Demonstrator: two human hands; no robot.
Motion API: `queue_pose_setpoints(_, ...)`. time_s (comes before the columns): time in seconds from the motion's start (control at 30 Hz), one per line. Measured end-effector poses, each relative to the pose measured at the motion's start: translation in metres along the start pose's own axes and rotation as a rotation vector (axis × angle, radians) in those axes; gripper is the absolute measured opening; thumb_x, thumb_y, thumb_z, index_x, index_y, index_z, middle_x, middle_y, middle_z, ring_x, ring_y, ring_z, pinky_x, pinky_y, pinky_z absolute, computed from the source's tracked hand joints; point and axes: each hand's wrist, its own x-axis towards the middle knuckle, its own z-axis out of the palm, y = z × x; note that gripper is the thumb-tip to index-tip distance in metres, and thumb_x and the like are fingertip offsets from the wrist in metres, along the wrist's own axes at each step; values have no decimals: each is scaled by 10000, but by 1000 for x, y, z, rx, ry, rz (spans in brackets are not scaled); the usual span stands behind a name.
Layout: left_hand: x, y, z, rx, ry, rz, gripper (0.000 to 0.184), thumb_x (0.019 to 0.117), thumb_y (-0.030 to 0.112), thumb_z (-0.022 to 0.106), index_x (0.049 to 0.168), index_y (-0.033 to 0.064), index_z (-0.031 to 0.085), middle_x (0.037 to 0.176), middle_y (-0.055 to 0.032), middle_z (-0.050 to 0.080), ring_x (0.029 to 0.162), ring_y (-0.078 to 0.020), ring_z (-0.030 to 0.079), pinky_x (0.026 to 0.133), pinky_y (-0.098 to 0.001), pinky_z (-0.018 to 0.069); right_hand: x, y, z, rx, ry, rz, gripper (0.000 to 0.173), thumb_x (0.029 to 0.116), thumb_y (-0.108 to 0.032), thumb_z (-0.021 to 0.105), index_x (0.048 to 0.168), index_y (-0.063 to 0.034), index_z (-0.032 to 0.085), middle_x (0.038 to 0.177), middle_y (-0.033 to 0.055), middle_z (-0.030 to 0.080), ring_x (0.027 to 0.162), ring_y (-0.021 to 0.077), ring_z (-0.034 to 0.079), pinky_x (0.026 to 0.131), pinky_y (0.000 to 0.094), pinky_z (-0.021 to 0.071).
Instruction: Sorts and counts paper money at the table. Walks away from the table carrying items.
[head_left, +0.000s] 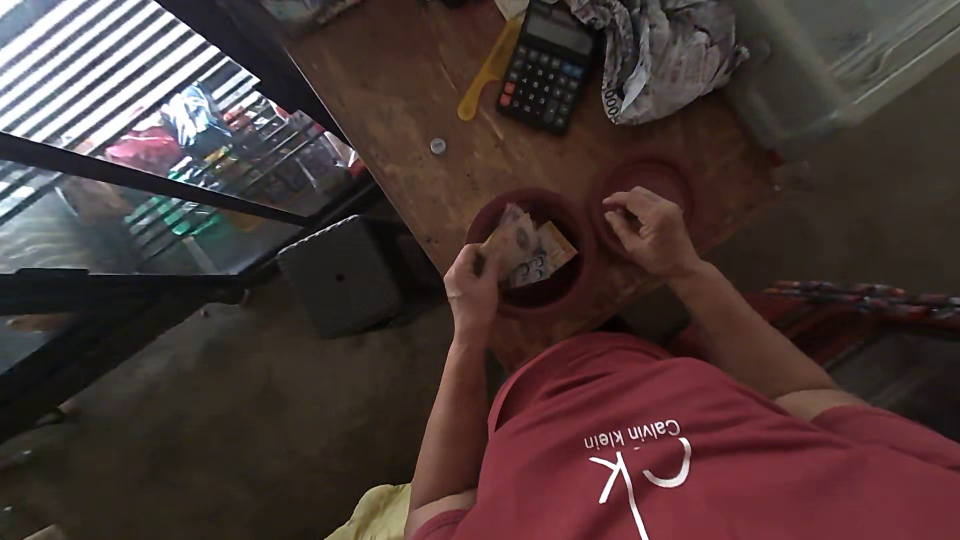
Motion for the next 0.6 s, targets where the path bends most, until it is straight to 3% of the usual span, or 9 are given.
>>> queue_pose_setpoints(0.2, -4, -5, -3, -283, 70, -86, 115, 1026, 142, 612, 1110, 72, 647, 896, 28, 675, 758, -22, 643, 719, -224, 562, 3, -10, 12, 45, -72, -30, 238, 1013, -96, 584, 1165, 42, 703, 1042, 206, 701, 915, 310, 706, 840, 446, 589)
queue_pose_setpoints(0.43, 0, -7, -4, -430, 92, -113, 56, 1018, 108, 611, 1058, 105, 650, 861, 72, 682, 739, -8, 648, 703, -206, 567, 1, -17, 22, 86, -110, -49, 219, 1003, -91, 598, 1136, 39, 712, 985, 191, 686, 877, 302, 694, 791, 442, 591)
queue_pose_setpoints(0.6, 0, -10, -6, -394, 81, -119, 88, 1034, 140, 594, 1081, 88, 647, 895, 46, 675, 787, -29, 650, 742, -238, 566, 1, -23, 24, 110, -82, -32, 228, 1011, -117, 591, 1139, 26, 715, 986, 174, 682, 882, 274, 682, 804, 417, 583)
